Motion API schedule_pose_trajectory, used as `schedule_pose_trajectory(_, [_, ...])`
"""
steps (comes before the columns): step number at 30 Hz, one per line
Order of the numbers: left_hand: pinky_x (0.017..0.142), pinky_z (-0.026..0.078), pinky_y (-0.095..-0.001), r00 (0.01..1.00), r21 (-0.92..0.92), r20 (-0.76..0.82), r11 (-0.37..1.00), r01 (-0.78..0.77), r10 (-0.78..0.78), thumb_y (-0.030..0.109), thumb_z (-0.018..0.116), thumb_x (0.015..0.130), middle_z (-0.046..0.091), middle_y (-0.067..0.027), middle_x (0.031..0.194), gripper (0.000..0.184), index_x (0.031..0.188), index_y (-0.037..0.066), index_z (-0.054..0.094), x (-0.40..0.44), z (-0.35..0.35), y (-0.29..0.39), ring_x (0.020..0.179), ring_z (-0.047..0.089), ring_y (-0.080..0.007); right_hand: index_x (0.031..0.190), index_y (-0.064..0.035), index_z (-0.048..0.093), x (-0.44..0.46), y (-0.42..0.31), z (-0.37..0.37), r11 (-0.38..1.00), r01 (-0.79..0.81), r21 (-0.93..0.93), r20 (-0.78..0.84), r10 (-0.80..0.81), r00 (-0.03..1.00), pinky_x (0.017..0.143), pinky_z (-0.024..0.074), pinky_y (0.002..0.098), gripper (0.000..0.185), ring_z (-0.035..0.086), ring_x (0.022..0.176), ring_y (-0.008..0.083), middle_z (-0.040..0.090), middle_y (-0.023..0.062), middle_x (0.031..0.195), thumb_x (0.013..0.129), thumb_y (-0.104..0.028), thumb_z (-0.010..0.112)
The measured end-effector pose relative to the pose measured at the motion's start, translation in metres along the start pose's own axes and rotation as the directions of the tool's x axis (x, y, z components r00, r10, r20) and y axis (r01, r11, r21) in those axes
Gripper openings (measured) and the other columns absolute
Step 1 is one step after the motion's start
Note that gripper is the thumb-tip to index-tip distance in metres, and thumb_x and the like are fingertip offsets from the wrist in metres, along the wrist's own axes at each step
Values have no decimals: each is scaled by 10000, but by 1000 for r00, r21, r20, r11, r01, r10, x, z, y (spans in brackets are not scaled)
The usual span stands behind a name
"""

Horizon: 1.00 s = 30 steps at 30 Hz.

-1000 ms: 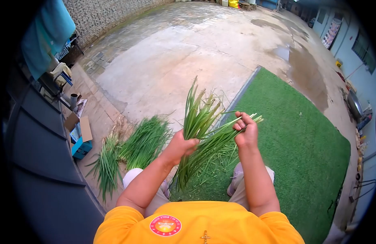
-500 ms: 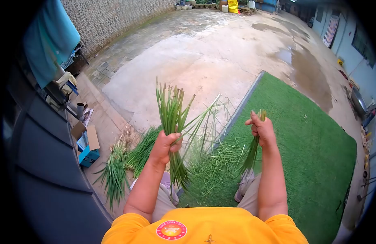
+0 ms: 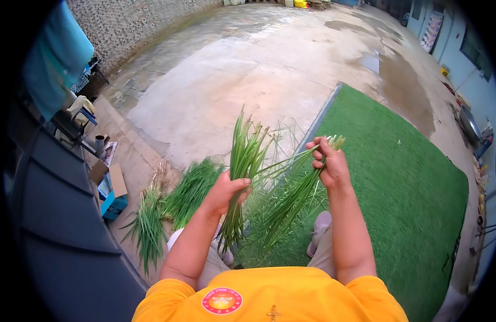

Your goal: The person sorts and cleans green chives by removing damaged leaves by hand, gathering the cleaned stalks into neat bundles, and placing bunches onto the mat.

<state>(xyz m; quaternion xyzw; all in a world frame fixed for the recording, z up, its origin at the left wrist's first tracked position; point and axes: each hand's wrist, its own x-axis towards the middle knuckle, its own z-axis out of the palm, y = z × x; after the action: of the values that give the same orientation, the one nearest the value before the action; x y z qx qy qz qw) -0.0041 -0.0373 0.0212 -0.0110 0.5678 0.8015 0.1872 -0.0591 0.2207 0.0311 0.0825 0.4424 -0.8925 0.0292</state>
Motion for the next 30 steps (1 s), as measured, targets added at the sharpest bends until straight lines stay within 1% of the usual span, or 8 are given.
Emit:
schedule_pose_trajectory(1, [440, 401, -216, 998, 21, -68, 1000, -4, 5, 91, 596, 775, 534, -54, 702, 189, 919, 25, 492, 1, -5, 2, 530, 510, -111, 921, 2, 495, 4, -8, -8, 999, 50, -4, -64, -50, 997, 418, 332, 180, 193, 397, 548, 60, 595, 133, 804, 911, -189, 467])
schedule_pose_trajectory(8, [507, 468, -231, 940, 30, -315, 991, -128, 131, 116, 557, 820, 610, -125, 766, 168, 915, -18, 524, 8, -38, 22, 589, 567, -134, 937, -25, 483, 25, -57, -103, 937, 341, 73, -395, -287, 873, 574, 430, 261, 261, 474, 660, 140, 595, 159, 899, 945, -261, 372])
schedule_pose_trajectory(11, [513, 472, -231, 937, -16, -304, 982, -187, 174, 140, 530, 838, 618, -139, 776, 181, 903, -29, 529, 9, -51, 25, 589, 569, -134, 911, -34, 473, 18, -72, -106, 865, 485, 128, -524, -357, 773, 637, 454, 292, 265, 510, 703, 171, 595, 178, 929, 949, -269, 356])
schedule_pose_trajectory(14, [498, 471, -232, 939, -95, -297, 973, -211, 175, 144, 528, 840, 618, -144, 768, 165, 873, -18, 530, 9, -48, 27, 580, 569, -141, 882, -42, 459, 9, -74, -96, 840, 511, 180, -527, -357, 771, 672, 467, 314, 266, 534, 739, 195, 591, 203, 953, 953, -270, 342])
schedule_pose_trajectory(19, [512, 477, -235, 984, -171, -148, 977, -129, 104, 137, 528, 837, 618, -156, 791, 173, 906, -22, 529, 8, -25, 14, 605, 579, -144, 790, -26, 485, -5, -40, -39, 937, 349, 17, -257, -333, 907, 403, 301, 201, 342, 333, 438, 42, 578, 121, 756, 912, -345, 458])
schedule_pose_trajectory(23, [504, 479, -236, 1000, -83, -7, 996, 19, -20, 154, 538, 832, 614, -155, 783, 183, 917, -7, 526, 3, 1, 2, 586, 581, -150, 943, -2, 535, -15, -7, 10, 969, 62, -241, 16, -60, 998, 397, 290, 189, 325, 328, 429, 35, 593, 60, 729, 812, -283, 631])
schedule_pose_trajectory(25, [499, 481, -232, 998, -29, 4, 998, 63, -63, 157, 540, 833, 613, -149, 781, 188, 935, -1, 524, -3, 20, -2, 574, 586, -147, 947, -7, 550, -18, 12, 22, 971, -3, -238, 149, 39, 988, 397, 295, 190, 315, 336, 433, 31, 599, 46, 725, 785, -253, 662])
schedule_pose_trajectory(30, [530, 495, -240, 985, 26, 128, 993, 117, -120, 154, 539, 835, 615, -153, 806, 214, 973, -7, 504, -3, 22, -13, 609, 597, -153, 825, -30, 580, -21, 36, 29, 959, -32, -282, 136, 73, 988, 408, 282, 204, 179, 347, 444, 43, 481, -34, 600, 770, -168, 679])
